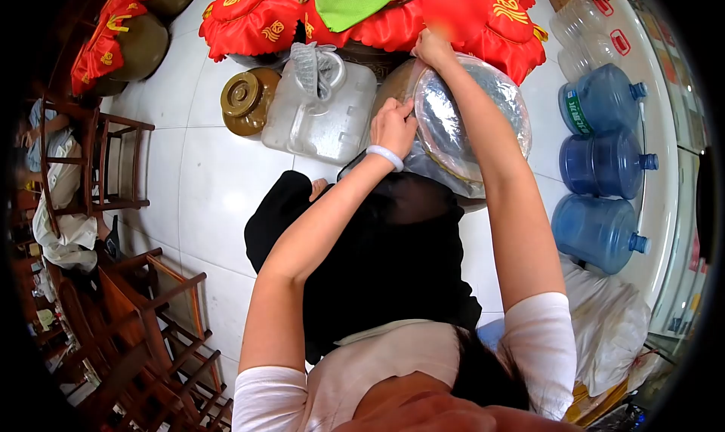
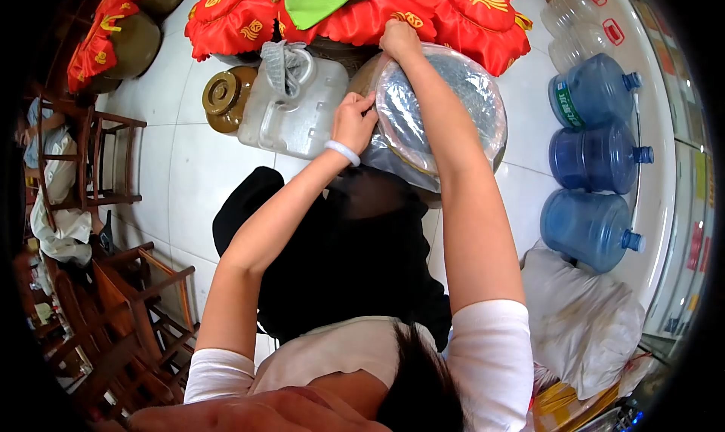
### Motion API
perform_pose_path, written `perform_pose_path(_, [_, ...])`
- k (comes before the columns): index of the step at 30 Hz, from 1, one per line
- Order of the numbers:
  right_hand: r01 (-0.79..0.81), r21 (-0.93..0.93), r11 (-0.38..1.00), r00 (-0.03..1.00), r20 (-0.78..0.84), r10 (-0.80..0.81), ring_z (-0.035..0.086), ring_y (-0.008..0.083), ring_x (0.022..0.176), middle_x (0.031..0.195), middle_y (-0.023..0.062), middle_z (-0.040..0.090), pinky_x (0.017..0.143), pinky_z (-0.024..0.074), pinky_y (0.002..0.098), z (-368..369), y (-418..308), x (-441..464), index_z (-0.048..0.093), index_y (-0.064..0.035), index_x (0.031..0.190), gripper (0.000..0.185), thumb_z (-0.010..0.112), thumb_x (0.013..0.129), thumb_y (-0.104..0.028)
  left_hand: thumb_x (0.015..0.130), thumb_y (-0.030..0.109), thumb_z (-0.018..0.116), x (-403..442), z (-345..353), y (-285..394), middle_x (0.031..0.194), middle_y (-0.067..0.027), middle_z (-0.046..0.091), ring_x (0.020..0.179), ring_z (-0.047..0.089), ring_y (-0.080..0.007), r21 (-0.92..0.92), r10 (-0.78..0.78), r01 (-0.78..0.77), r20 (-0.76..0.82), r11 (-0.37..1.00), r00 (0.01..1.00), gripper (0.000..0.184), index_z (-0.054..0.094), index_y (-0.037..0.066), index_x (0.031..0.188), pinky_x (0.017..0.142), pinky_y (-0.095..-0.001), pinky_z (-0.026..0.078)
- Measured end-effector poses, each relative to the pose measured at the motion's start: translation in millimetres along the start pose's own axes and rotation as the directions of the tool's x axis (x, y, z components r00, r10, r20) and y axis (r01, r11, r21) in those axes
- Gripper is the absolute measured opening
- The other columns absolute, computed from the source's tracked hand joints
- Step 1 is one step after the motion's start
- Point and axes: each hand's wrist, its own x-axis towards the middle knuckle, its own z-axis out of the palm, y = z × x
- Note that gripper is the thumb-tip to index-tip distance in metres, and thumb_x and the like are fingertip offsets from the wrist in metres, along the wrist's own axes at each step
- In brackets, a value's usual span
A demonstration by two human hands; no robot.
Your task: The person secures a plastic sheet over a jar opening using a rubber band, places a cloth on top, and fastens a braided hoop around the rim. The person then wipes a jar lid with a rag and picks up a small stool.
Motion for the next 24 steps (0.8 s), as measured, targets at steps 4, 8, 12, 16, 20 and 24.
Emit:
perform_pose_path(4, [0.137, 0.11, 0.984, 0.99, -0.009, -0.137, 0.06, 0.0332, 0.083, 0.086, 0.0189, 0.061, 0.075, 0.047, 0.0392, -9, 2, -9, 0.063, -0.0016, 0.084, 0.024, 0.064, 0.068, -0.019, 0.078, 0.014, 0.053, -2, -9, -2, 0.076, -0.0144, 0.052, 0.072, 0.053, -0.029, 0.122, 0.075, -0.08, 0.041, 0.989, 0.996, 0.028, 0.062, 0.003, 0.103, 0.067, -0.0359, 0.042])
perform_pose_path(8, [0.467, 0.364, 0.806, 0.851, -0.431, -0.299, 0.058, 0.0293, 0.077, 0.081, 0.0152, 0.06, 0.07, 0.0453, 0.0356, -57, -7, -74, 0.06, 0.0004, 0.081, 0.015, 0.059, 0.075, -0.013, 0.079, 0.017, 0.054, -15, -8, 5, 0.084, -0.0114, 0.051, 0.082, 0.051, -0.0286, 0.492, 0.228, -0.247, 0.099, 0.835, 0.969, 0.025, 0.063, 0.007, 0.099, 0.069, -0.0392, 0.038])
perform_pose_path(12, [0.31, 0.501, 0.808, 0.9, -0.428, -0.079, 0.052, 0.0125, 0.059, 0.068, 0.0065, 0.057, 0.057, 0.0421, 0.0248, -120, 20, -203, 0.061, 0.0005, 0.081, 0.01, 0.061, 0.079, -0.009, 0.076, 0.015, 0.058, -25, -19, 11, 0.089, -0.0108, 0.051, 0.086, 0.05, -0.0276, 0.383, 0.357, -0.357, 0.075, 0.852, 0.931, 0.018, 0.062, 0.004, 0.089, 0.072, -0.0373, 0.036])
perform_pose_path(16, [0.1, 0.493, 0.864, 0.912, -0.392, 0.118, 0.049, 0.0086, 0.056, 0.065, 0.0043, 0.056, 0.052, 0.0398, 0.0218, -97, 78, -305, 0.062, -0.0005, 0.08, 0.006, 0.062, 0.077, -0.005, 0.066, 0.006, 0.065, -34, -18, 2, 0.087, -0.01, 0.053, 0.082, 0.05, -0.027, 0.145, 0.498, -0.501, 0.057, 0.853, 0.865, 0.015, 0.06, 0.003, 0.08, 0.071, -0.0351, 0.039])
perform_pose_path(20, [0.135, 0.494, 0.859, 0.883, -0.453, 0.122, 0.053, 0.0138, 0.06, 0.079, 0.0057, 0.058, 0.055, 0.0436, 0.0252, -66, 90, -345, 0.061, -0.0003, 0.081, 0.007, 0.062, 0.074, -0.001, 0.063, -0.001, 0.066, -36, -13, 1, 0.085, -0.0084, 0.057, 0.077, 0.052, -0.0268, 0.091, 0.638, -0.64, 0.052, 0.763, 0.769, 0.017, 0.061, 0.003, 0.079, 0.067, -0.0338, 0.043])
perform_pose_path(24, [0.311, 0.252, 0.916, 0.782, -0.616, -0.096, 0.058, 0.0203, 0.073, 0.087, 0.0078, 0.057, 0.061, 0.0473, 0.0295, -56, 93, -332, 0.061, -0.0018, 0.083, 0.012, 0.063, 0.072, -0.001, 0.062, -0.001, 0.067, -38, -11, -6, 0.085, -0.0071, 0.059, 0.077, 0.054, -0.026, 0.137, 0.759, -0.758, 0.055, 0.638, 0.649, 0.022, 0.062, 0.005, 0.082, 0.067, -0.0342, 0.044])
